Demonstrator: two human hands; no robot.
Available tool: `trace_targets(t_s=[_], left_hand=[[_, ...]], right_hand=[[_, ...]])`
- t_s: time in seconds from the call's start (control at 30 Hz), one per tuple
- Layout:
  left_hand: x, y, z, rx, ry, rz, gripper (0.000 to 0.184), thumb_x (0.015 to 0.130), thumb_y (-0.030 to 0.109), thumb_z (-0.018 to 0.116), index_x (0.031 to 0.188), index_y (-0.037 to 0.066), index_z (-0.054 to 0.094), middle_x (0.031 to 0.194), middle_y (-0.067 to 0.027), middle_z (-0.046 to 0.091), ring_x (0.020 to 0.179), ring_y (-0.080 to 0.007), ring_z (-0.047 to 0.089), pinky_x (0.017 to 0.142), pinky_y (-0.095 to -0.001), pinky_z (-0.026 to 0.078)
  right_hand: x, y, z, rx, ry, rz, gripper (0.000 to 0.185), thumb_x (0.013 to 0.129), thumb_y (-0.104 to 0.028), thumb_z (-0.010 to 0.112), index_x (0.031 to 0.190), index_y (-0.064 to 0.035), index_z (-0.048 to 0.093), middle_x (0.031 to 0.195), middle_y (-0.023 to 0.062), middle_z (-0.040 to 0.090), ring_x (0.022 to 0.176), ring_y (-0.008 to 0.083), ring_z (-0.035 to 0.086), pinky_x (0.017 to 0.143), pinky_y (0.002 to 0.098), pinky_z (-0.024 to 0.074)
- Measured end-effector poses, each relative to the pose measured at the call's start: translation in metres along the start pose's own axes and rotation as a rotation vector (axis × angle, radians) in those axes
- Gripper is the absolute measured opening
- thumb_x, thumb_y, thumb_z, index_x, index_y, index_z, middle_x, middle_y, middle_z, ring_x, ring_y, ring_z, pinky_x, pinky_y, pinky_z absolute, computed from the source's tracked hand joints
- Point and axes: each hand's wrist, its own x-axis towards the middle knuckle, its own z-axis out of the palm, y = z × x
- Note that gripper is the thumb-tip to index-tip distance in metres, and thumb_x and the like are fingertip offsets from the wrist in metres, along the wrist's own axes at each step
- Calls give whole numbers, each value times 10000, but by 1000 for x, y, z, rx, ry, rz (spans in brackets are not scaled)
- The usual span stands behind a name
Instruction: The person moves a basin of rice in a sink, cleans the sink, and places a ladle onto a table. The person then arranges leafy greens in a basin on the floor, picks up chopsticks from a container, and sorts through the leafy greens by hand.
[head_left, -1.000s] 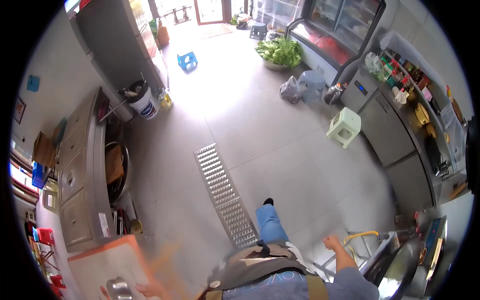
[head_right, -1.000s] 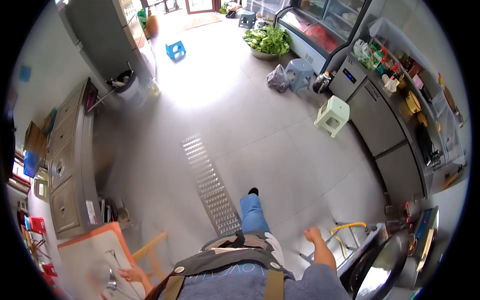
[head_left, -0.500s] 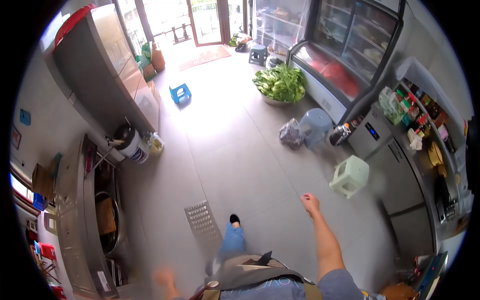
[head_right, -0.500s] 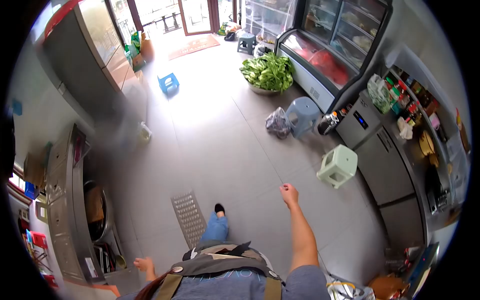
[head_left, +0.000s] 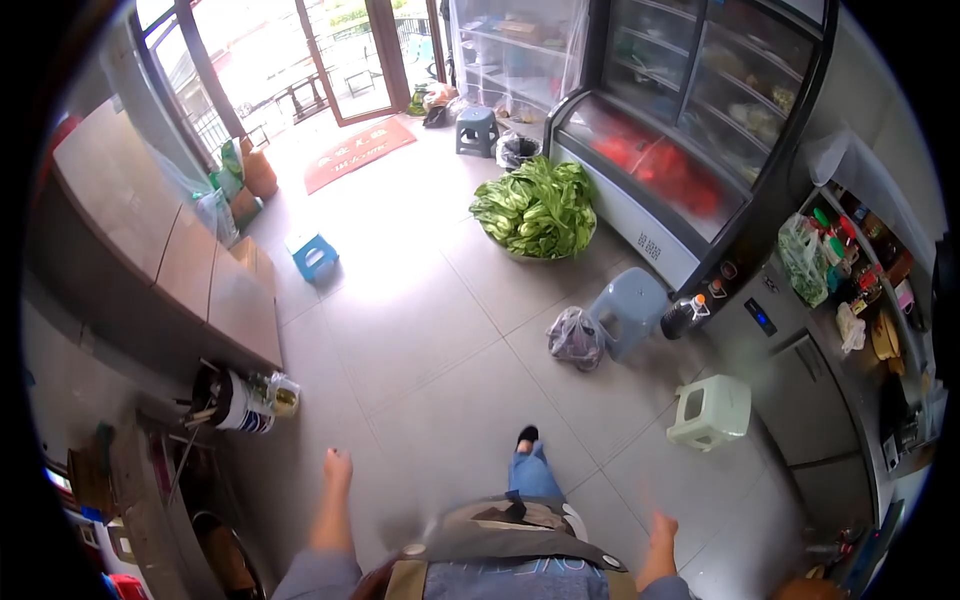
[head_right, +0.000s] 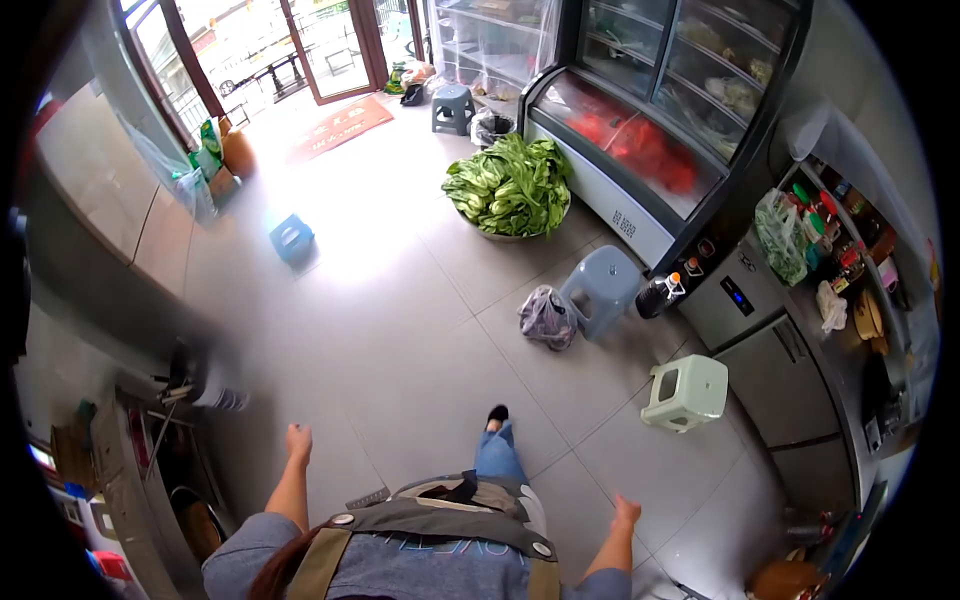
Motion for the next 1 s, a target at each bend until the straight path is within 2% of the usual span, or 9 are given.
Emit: trace_targets(t_s=[0.13, 0.2, 0.27, 0.3, 0.37, 0.5, 0.6, 0.7, 1.0], left_hand=[[56, 152, 68, -165, -147, 84, 476, 739, 274, 589, 1101, -18, 486, 1016, -189, 564, 934, -292, 540, 796, -365, 430], [65, 213, 91, -204, -219, 36, 475, 738, 281, 582, 1103, -10, 488, 975, -163, 572, 876, -272, 543, 772, -354, 432], [100, 226, 130, -151, -340, -53, 458, 756, 332, 582, 1073, 11, 502, 879, -116, 554, 774, -221, 511, 731, -346, 431], [121, 225, 148, -126, -363, -75, 457, 756, 345, 583, 1065, 18, 503, 865, -105, 543, 761, -207, 493, 729, -358, 425], [151, 217, 170, -88, -421, -135, 454, 757, 370, 585, 1051, 34, 506, 836, -84, 519, 734, -180, 459, 727, -383, 413], [194, 240, 180, -155, -506, -316, 594, 754, 443, 578, 1157, 37, 416, 1036, -132, 471, 937, -258, 443, 825, -499, 352], [255, 244, 197, -170, -502, -436, 685, 745, 484, 577, 1215, 38, 354, 1133, -166, 417, 1036, -309, 399, 868, -530, 318], [305, 359, 209, -265, -513, -720, 759, 733, 512, 580, 1250, 29, 304, 1199, -196, 369, 1099, -345, 358, 888, -549, 294], [432, 727, 326, -152, -486, -15, 454, 759, 343, 617, 1045, -1, 543, 898, -93, 583, 866, -158, 523, 778, -297, 418]], right_hand=[[58, -53, 34, 4, 222, 219, 508, 686, -73, 665, 1134, 46, 456, 1155, 143, 490, 1052, 258, 468, 900, 381, 353], [117, -88, 82, 93, 45, -18, 573, 711, -79, 645, 1217, 8, 390, 1197, 93, 464, 1070, 238, 443, 915, 372, 336], [15, -255, 176, 43, 66, -80, 560, 713, -138, 662, 1194, 18, 420, 1163, 95, 485, 1052, 216, 448, 906, 352, 339], [91, -253, 211, -58, -68, -291, 561, 720, -229, 662, 1182, 6, 446, 1149, 93, 497, 1049, 223, 455, 891, 342, 350], [118, -342, 303, -235, 149, -426, 644, 677, -279, 715, 1161, 34, 429, 1122, 130, 514, 1024, 230, 486, 865, 338, 384], [125, -515, 471, 139, -36, -483, 518, 721, -249, 692, 1116, -9, 456, 972, 61, 547, 856, 144, 510, 779, 264, 411], [137, -589, 567, 159, -94, -556, 564, 715, -214, 693, 1161, -7, 416, 1088, 115, 511, 988, 189, 496, 827, 285, 401], [138, -651, 646, 6, -57, -621, 638, 708, -190, 698, 1218, -6, 362, 1195, 160, 441, 1125, 226, 421, 908, 299, 349], [236, -753, 788, -137, -197, -526, 690, 699, -204, 703, 1252, -16, 336, 1265, 186, 382, 1187, 242, 358, 962, 322, 292]])
